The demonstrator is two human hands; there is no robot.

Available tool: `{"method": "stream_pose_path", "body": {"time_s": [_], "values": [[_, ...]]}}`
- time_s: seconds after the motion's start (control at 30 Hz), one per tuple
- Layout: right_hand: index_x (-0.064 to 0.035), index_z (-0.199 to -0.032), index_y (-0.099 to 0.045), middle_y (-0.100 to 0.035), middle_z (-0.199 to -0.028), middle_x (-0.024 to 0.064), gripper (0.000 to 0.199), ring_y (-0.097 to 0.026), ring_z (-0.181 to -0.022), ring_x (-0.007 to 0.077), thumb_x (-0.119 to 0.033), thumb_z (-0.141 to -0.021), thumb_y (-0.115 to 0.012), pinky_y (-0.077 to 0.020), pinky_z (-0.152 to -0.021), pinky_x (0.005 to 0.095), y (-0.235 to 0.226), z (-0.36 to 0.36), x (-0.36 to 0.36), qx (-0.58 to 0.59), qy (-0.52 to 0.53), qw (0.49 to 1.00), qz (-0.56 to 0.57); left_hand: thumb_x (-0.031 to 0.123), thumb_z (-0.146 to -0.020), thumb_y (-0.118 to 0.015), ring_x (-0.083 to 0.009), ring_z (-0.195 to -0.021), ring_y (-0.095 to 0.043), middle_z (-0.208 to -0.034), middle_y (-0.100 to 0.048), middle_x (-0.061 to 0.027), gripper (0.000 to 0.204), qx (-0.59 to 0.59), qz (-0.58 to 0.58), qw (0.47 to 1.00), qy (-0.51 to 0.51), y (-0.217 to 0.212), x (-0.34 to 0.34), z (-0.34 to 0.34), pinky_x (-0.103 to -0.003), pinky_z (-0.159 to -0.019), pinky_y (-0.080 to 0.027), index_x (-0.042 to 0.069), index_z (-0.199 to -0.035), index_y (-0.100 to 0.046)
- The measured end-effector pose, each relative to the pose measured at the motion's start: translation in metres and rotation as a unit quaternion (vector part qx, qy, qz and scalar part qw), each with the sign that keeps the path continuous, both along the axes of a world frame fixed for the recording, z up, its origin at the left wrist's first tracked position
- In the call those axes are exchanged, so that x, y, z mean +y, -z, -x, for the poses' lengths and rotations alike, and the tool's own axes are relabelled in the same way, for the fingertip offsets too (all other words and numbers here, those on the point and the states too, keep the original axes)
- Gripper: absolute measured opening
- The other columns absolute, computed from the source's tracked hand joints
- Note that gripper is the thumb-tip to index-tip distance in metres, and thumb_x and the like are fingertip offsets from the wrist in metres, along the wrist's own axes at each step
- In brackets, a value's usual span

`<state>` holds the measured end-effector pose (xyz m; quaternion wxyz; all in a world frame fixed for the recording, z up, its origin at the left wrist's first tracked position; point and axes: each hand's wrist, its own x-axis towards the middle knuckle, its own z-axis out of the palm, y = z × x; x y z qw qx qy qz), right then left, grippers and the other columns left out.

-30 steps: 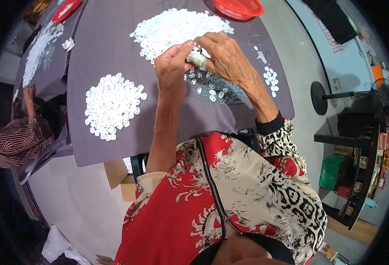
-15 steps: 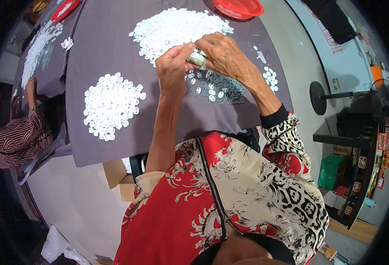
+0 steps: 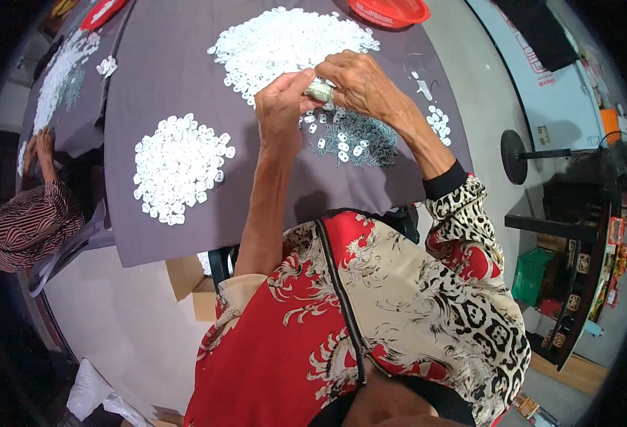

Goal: The person repeatedly picks up small plastic pieces and metal pins from the table and attaches them together by hand.

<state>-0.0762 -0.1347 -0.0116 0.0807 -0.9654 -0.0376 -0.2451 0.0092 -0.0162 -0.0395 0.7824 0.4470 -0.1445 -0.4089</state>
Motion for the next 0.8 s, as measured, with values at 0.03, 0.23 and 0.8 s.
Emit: {"method": "stream_pose_path", "body": {"time_s": [0.03,0.23,0.8], "values": [[-0.0007,-0.067,-0.048,-0.052,-0.062,0.0124,0.011,-0.053,-0.059,0.0296,-0.007,-0.063,-0.056,-0.0432,-0.058,0.0394,0.001,0.001,-0.001,0.005,0.003,1.000,0.002,0.015,-0.078,-0.059,-0.0137,-0.062,-0.058,-0.072,-0.059,-0.0096,0.024,-0.003,0.000,1.000,0.006,0.001,-0.001,0.000,-0.023,-0.057,-0.050,-0.008,-0.087,-0.058],[-0.0001,-0.070,-0.051,-0.052,-0.063,0.0135,0.011,-0.054,-0.061,0.0315,-0.007,-0.062,-0.055,-0.0445,-0.059,0.0395,0.008,-0.005,-0.003,0.008,-0.035,0.999,-0.005,0.015,-0.078,-0.059,-0.0135,-0.062,-0.058,-0.073,-0.059,-0.0095,0.023,-0.047,0.001,0.999,0.004,0.011,0.005,-0.005,-0.023,-0.057,-0.050,-0.007,-0.086,-0.059],[-0.0017,-0.089,-0.061,-0.064,-0.073,0.0129,0.021,-0.060,-0.061,0.0217,-0.003,-0.070,-0.052,-0.0465,-0.056,0.0329,0.038,0.014,-0.018,0.132,0.141,0.960,-0.203,0.013,-0.076,-0.060,-0.0088,-0.059,-0.054,-0.068,-0.061,-0.0062,0.019,-0.180,-0.218,0.956,-0.078,0.026,0.069,-0.073,-0.020,-0.055,-0.043,-0.004,-0.085,-0.063]]}}
